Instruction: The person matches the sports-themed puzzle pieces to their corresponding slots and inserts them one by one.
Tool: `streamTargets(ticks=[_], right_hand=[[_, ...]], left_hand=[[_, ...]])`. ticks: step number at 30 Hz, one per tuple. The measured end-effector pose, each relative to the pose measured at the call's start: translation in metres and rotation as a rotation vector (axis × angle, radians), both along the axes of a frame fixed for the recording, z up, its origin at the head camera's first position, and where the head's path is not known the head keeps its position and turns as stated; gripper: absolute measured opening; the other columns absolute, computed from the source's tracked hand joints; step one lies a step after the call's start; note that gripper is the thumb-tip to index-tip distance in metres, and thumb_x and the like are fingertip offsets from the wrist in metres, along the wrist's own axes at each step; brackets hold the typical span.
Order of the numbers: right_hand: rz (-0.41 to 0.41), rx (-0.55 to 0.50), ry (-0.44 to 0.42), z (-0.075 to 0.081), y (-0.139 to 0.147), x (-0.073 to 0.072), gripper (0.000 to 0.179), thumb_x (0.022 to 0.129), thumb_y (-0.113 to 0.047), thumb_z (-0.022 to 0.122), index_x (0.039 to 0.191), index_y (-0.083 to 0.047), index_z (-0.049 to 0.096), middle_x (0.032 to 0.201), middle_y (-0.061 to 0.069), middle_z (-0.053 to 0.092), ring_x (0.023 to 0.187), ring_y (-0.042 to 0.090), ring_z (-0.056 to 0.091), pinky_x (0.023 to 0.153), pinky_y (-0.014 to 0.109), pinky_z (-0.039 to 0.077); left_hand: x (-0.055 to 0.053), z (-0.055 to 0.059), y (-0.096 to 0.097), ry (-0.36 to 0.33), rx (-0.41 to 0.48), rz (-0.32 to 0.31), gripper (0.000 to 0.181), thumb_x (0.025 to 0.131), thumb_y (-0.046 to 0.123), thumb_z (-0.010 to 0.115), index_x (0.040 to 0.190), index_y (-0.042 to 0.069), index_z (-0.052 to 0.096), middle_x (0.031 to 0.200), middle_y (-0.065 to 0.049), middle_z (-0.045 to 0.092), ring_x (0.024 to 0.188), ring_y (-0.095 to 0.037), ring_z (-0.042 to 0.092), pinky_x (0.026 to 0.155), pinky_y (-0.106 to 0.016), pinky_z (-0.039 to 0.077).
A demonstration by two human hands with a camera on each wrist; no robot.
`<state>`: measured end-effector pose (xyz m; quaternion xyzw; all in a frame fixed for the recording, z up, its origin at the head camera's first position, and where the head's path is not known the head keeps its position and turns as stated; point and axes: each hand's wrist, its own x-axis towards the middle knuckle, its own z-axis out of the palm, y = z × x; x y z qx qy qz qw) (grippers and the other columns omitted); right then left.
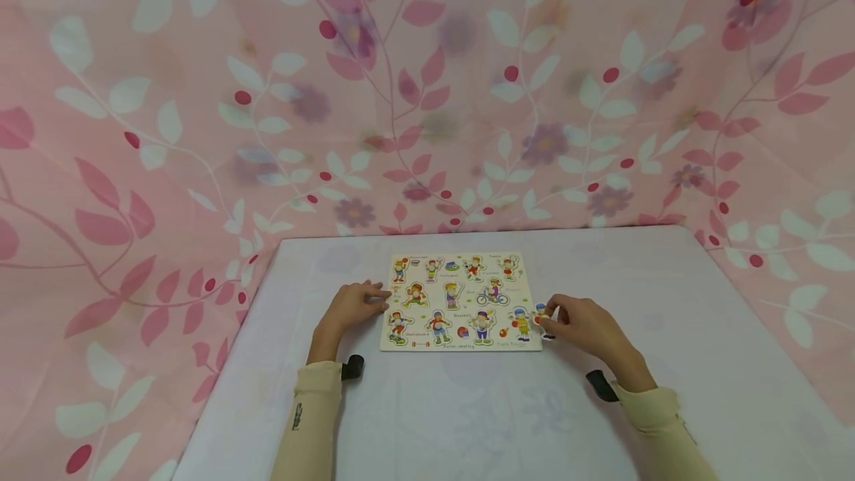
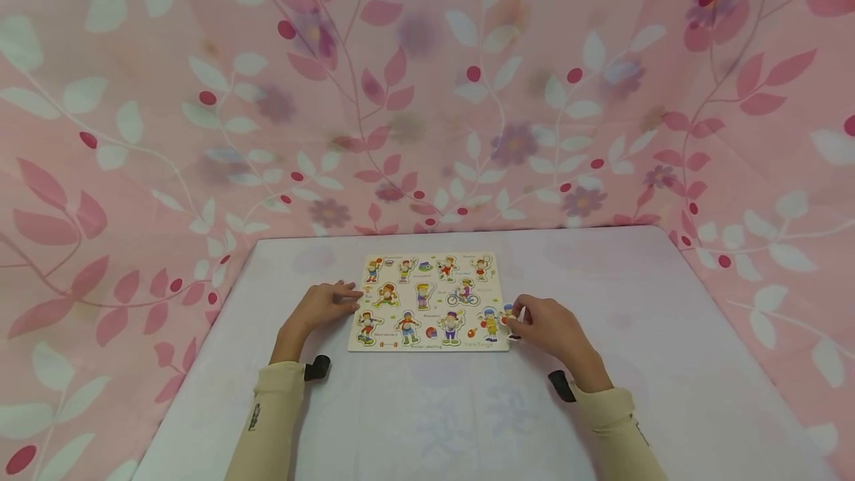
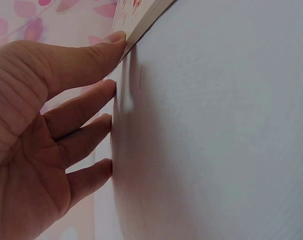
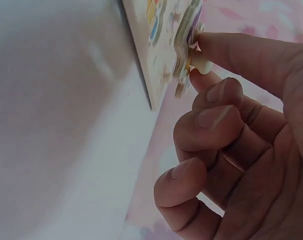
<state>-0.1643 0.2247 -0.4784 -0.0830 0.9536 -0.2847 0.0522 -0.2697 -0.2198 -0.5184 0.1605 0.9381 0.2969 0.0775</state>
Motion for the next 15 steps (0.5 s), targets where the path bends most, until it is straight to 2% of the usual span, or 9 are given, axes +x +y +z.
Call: streamTargets(ticks=[7,15], right_hand=[[0.04,0.0,-0.008,-0.005,-0.019,-0.013,0.017,0.089,-0.028,0.073,0.094,-0.014,0.066,0.066,-0.003,0.051,0.056,0.014,0.045,0.049,0.029,0.036],[0.065,0.018,-0.027,-0.017,-0.028,-0.02,0.016,0.089,-0.029,0.073,0.091,-0.016,0.065,0.067,-0.006,0.053,0.057,0.012,0.047,0.051,0.029,0.037]], left_hand=[[0.0,0.0,-0.001,0.003,0.0,0.0,0.028,0.087,0.025,0.076,0.113,0.016,0.077,0.132,-0.009,0.061,0.135,-0.034,0.044,0.113,-0.053,0.027],[0.001,0.0,0.0,0.003,0.004,0.006,0.027,0.087,0.025,0.076,0.113,0.016,0.077,0.132,-0.008,0.061,0.135,-0.034,0.044,0.113,-0.053,0.027]])
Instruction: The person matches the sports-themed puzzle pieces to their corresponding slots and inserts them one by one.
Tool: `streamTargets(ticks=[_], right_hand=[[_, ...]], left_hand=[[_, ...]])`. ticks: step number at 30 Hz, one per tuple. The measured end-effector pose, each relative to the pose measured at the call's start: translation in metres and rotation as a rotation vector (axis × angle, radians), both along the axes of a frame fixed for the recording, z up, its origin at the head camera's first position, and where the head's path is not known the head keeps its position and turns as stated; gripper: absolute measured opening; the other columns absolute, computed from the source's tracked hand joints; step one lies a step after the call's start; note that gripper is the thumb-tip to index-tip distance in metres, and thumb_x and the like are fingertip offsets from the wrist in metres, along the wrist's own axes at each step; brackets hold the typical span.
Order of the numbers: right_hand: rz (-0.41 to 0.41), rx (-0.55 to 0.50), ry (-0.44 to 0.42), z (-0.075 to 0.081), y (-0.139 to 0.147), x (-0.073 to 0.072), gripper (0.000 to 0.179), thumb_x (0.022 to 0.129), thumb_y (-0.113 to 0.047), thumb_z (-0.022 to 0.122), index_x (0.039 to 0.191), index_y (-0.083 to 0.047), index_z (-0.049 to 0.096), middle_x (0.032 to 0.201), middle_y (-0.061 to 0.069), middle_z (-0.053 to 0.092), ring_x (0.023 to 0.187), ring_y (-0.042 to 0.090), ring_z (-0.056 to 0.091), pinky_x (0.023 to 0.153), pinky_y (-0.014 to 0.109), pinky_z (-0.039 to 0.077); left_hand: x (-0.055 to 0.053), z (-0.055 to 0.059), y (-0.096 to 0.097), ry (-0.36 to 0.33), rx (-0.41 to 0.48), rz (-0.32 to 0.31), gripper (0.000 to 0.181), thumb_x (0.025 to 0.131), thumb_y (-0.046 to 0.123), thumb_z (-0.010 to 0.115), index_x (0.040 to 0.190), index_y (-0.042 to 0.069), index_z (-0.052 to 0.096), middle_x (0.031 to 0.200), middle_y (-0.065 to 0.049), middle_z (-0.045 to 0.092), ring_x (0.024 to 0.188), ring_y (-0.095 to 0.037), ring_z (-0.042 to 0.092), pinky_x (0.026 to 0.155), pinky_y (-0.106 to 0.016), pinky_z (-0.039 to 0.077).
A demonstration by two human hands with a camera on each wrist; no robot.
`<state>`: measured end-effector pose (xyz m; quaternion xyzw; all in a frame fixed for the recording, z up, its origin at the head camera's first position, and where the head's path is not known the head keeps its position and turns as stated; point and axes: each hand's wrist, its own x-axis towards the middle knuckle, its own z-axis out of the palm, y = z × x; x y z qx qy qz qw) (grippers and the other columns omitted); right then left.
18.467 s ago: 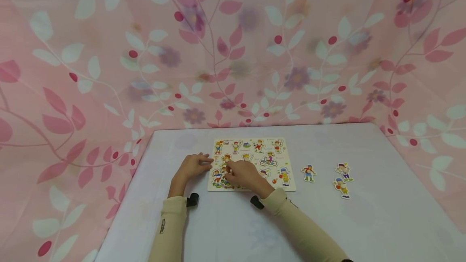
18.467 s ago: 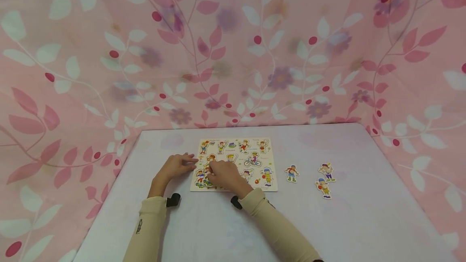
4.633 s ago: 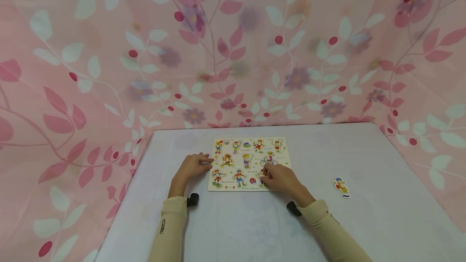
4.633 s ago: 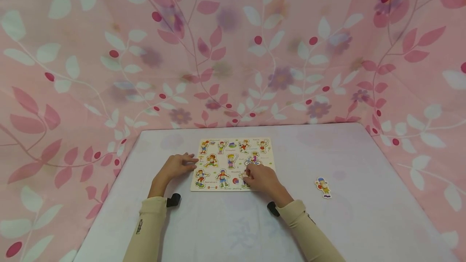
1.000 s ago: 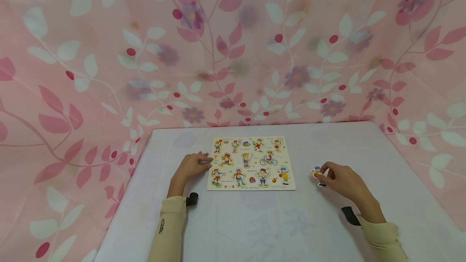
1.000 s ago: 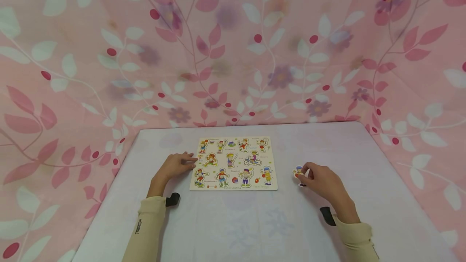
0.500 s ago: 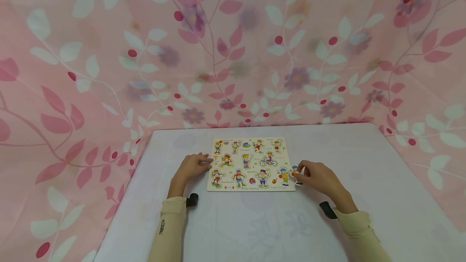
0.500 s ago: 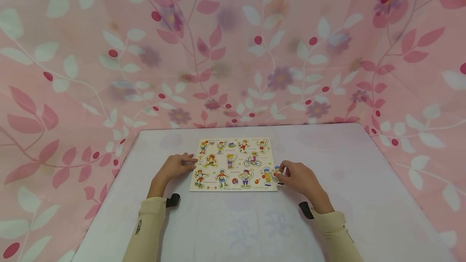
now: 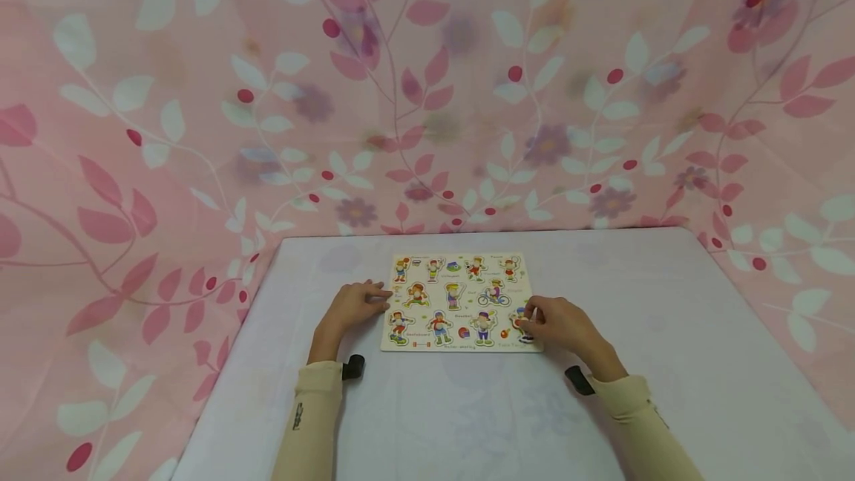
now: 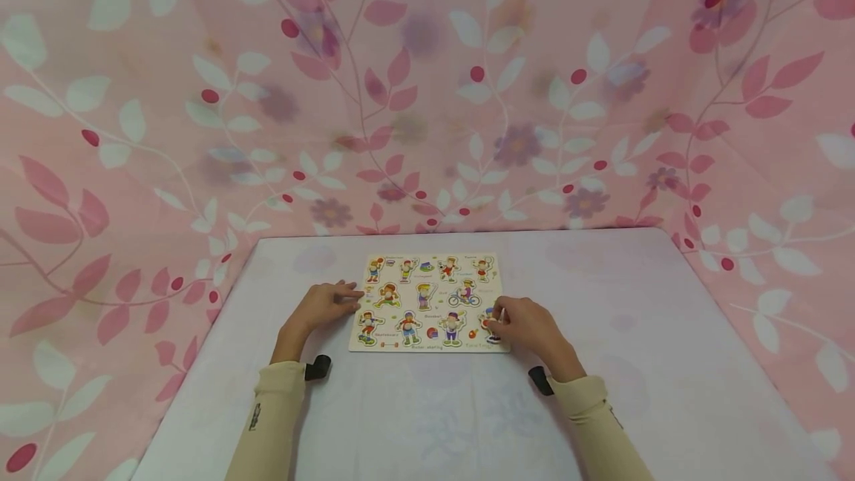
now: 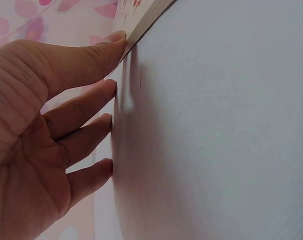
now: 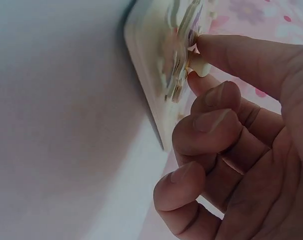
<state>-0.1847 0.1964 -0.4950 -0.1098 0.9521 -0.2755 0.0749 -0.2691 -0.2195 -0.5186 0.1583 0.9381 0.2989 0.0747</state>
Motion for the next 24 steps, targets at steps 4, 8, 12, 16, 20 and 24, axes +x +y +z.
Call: streamTargets(ticks=[4,8,12,16,20,24], right_hand=[[0.009,-0.009,-0.002,-0.002,-0.002,0.0,0.016,0.089,-0.027,0.073,0.09,-0.015,0.064,0.068,-0.006,0.053,0.058,0.013,0.047,0.052,0.03,0.038],[-0.004,0.007,-0.008,-0.004,-0.004,-0.001,0.016,0.089,-0.027,0.073,0.089,-0.015,0.063,0.068,-0.006,0.053,0.059,0.013,0.048,0.052,0.03,0.038],[-0.011,0.025,-0.016,-0.007,-0.006,-0.002,0.019,0.089,-0.029,0.073,0.088,-0.015,0.061,0.069,-0.005,0.054,0.059,0.012,0.048,0.053,0.029,0.038],[-0.012,0.035,-0.009,-0.008,-0.007,-0.002,0.019,0.089,-0.03,0.073,0.089,-0.015,0.061,0.069,-0.005,0.054,0.059,0.012,0.048,0.053,0.029,0.039],[-0.011,0.031,0.005,-0.002,-0.004,0.0,0.017,0.09,-0.03,0.072,0.092,-0.016,0.064,0.069,-0.005,0.053,0.06,0.013,0.047,0.053,0.03,0.038],[-0.037,0.023,0.061,0.01,0.005,0.0,0.015,0.091,-0.027,0.071,0.096,-0.014,0.066,0.073,-0.004,0.054,0.065,0.015,0.048,0.056,0.032,0.04]], left_hand=[[0.001,0.002,0.0,-0.008,0.002,0.011,0.028,0.087,0.025,0.076,0.114,0.016,0.076,0.132,-0.008,0.061,0.136,-0.034,0.043,0.114,-0.052,0.027],[0.004,0.004,0.0,-0.02,-0.005,0.021,0.029,0.087,0.024,0.076,0.114,0.016,0.076,0.133,-0.008,0.061,0.136,-0.034,0.042,0.114,-0.052,0.027],[0.006,0.006,0.0,-0.021,-0.005,0.02,0.028,0.087,0.023,0.077,0.114,0.015,0.076,0.133,-0.009,0.06,0.136,-0.034,0.042,0.114,-0.053,0.026],[0.005,0.005,-0.001,-0.014,0.001,0.018,0.029,0.087,0.024,0.076,0.115,0.015,0.076,0.133,-0.009,0.06,0.136,-0.034,0.042,0.114,-0.052,0.027],[0.005,0.004,-0.001,-0.015,0.006,0.02,0.029,0.087,0.024,0.076,0.115,0.016,0.076,0.134,-0.008,0.06,0.136,-0.034,0.042,0.114,-0.053,0.027],[0.005,0.001,-0.001,-0.015,0.015,0.01,0.029,0.089,0.025,0.075,0.116,0.015,0.075,0.135,-0.008,0.06,0.137,-0.033,0.041,0.114,-0.053,0.025]])
